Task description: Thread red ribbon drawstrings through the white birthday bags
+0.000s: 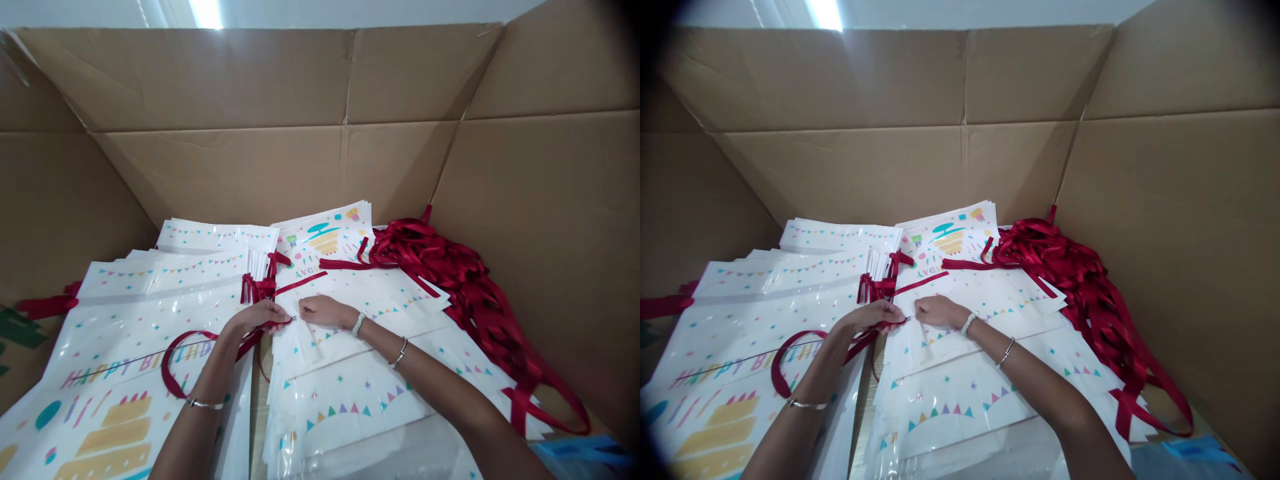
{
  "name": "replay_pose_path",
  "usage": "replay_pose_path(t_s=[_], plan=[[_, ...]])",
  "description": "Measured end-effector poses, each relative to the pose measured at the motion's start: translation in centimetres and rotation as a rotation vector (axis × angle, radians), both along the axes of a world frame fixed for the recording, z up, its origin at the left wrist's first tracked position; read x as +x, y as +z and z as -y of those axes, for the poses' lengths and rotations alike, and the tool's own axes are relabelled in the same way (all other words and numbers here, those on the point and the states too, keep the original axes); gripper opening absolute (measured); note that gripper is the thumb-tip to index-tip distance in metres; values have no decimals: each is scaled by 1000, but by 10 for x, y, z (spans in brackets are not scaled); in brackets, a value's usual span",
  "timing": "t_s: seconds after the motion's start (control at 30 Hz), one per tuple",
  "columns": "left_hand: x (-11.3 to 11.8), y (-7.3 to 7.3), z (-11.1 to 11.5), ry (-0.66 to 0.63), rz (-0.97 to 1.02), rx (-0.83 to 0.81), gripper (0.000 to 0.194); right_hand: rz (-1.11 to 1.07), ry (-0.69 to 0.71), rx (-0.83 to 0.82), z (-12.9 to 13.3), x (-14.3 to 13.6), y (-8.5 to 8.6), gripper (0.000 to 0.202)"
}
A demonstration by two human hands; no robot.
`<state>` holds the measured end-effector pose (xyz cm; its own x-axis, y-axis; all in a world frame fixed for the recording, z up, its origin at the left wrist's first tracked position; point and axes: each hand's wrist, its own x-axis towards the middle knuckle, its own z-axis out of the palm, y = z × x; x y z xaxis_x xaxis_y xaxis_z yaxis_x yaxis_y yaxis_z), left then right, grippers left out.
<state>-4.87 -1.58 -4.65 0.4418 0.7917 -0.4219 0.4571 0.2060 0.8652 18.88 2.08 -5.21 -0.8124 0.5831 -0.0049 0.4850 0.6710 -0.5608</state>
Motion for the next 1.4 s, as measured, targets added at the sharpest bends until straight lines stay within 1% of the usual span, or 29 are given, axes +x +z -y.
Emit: replay_pose_path(t_s=[0.1, 0.3, 0.37, 0.47, 0.6, 0.8, 0.97, 1.1, 1.23, 1.4], plan=[[-1, 2, 0, 4, 46, -47, 40, 17, 11, 29, 1, -1, -1, 14], [4, 12, 5, 35, 59, -34, 36, 28, 25, 81, 5, 0, 1, 15], [7, 11, 6, 57, 34, -52, 36, 16, 24, 89, 6, 1, 0, 16], [10, 5, 4, 77, 19, -77, 37, 12, 29, 95, 5, 1, -1, 15], [12, 1, 1, 47, 9, -79, 38, 17, 27, 87, 4, 2, -3, 14], [16, 7, 3, 19, -65, -17, 38, -5, 24, 115, 4, 2, -7, 15], [17, 8, 4, 17, -92, 27, 37, -9, 17, 119, 4, 1, -6, 14], [19, 10, 5, 20, -112, 33, 38, -11, 19, 124, 4, 1, -6, 14], [21, 13, 7, 24, -89, 21, 37, -28, 29, 117, 3, 2, -8, 14], [21, 13, 7, 37, -78, 12, 36, -33, 28, 123, 3, 2, -8, 14]])
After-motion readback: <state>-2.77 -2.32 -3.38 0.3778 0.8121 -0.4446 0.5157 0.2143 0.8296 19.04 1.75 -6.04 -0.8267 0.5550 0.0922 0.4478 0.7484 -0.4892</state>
